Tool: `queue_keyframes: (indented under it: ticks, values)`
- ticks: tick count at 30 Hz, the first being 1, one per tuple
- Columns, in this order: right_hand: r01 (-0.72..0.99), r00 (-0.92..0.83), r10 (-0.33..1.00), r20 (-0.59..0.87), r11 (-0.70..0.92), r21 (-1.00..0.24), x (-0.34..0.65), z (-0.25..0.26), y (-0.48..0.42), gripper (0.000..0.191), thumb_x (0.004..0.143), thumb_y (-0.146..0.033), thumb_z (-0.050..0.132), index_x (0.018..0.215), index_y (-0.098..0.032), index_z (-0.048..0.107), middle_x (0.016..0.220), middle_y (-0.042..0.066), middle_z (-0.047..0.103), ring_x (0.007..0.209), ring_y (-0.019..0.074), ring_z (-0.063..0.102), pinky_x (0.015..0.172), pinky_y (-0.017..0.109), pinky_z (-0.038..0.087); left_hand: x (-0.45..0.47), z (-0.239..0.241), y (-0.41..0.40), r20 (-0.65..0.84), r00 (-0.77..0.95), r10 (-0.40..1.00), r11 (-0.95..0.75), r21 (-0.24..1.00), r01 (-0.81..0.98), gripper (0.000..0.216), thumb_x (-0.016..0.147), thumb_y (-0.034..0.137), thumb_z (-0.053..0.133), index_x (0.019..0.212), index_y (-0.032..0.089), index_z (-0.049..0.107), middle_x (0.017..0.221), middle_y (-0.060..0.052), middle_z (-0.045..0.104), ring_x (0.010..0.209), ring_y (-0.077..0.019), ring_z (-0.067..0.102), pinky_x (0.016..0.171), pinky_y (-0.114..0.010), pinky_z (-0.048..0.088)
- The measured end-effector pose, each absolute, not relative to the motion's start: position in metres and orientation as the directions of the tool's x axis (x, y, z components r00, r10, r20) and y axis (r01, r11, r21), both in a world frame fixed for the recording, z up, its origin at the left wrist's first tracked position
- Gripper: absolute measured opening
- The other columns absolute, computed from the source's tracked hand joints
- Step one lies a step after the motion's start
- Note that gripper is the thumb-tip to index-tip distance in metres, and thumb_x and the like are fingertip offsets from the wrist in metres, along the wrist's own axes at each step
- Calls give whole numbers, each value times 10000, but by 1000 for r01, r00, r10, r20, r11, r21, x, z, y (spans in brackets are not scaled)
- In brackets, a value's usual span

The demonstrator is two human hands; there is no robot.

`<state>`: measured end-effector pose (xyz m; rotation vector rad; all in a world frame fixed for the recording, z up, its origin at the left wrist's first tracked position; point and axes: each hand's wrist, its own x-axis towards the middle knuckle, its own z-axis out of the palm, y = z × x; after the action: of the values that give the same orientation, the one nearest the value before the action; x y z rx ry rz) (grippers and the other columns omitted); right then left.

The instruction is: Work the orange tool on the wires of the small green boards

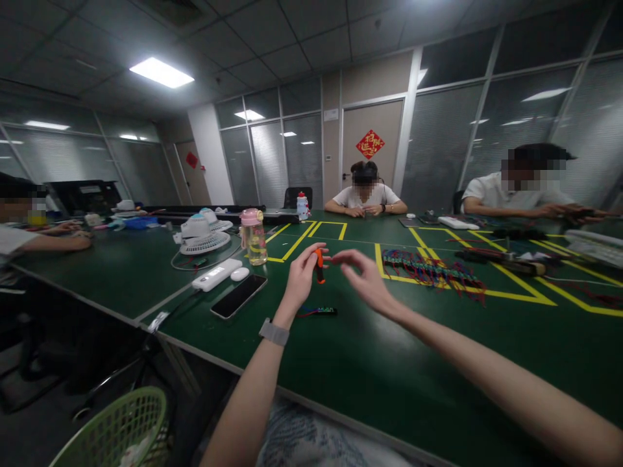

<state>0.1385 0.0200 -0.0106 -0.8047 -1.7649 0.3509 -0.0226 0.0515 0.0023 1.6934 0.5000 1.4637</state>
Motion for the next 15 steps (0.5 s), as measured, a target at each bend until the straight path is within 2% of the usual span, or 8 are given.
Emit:
queue_keyframes:
  ticks: [2, 5, 8, 12, 15]
  values:
    - [353, -231, 715, 660, 694, -628, 133, -29, 24, 207, 794, -111, 494, 969, -159, 594, 985, 56, 614, 939, 174, 578, 875, 365, 466, -24, 3, 51, 615, 235, 753, -579, 788, -209, 320, 882, 350, 468, 1128, 181, 585, 1093, -95, 622, 900, -178, 639, 759, -305, 540]
    - [418, -255, 775, 578, 627, -657, 129, -59, 31, 322, 702, -46, 481, 995, -155, 561, 962, 56, 605, 906, 173, 565, 858, 348, 454, -25, 4, 49, 617, 172, 768, -601, 787, -142, 312, 872, 344, 490, 1112, 171, 587, 1063, -91, 626, 847, -162, 643, 718, -281, 539]
    - [485, -350, 790, 503, 612, -625, 132, -74, 34, 297, 698, -117, 572, 993, -158, 573, 902, 47, 604, 847, 173, 558, 791, 322, 457, -23, 3, 47, 621, 193, 760, -610, 784, -120, 302, 851, 346, 529, 1098, 183, 592, 977, -64, 625, 777, -139, 628, 672, -258, 532]
    - [514, -443, 785, 433, 618, -595, 135, -74, 35, 147, 717, -235, 645, 844, -162, 649, 795, 30, 581, 707, 142, 526, 646, 265, 435, -18, 3, 44, 670, 178, 720, -674, 737, -51, 234, 788, 348, 623, 964, 195, 644, 891, -30, 590, 753, -119, 584, 643, -213, 489]
    - [484, -428, 818, 384, 566, -667, 135, -72, 37, 135, 717, -250, 661, 811, -154, 671, 735, 16, 564, 644, 122, 502, 592, 244, 415, -16, 4, 43, 703, 139, 697, -708, 706, -22, 239, 858, 350, 521, 979, 204, 666, 1005, -55, 596, 913, -145, 576, 785, -240, 473]
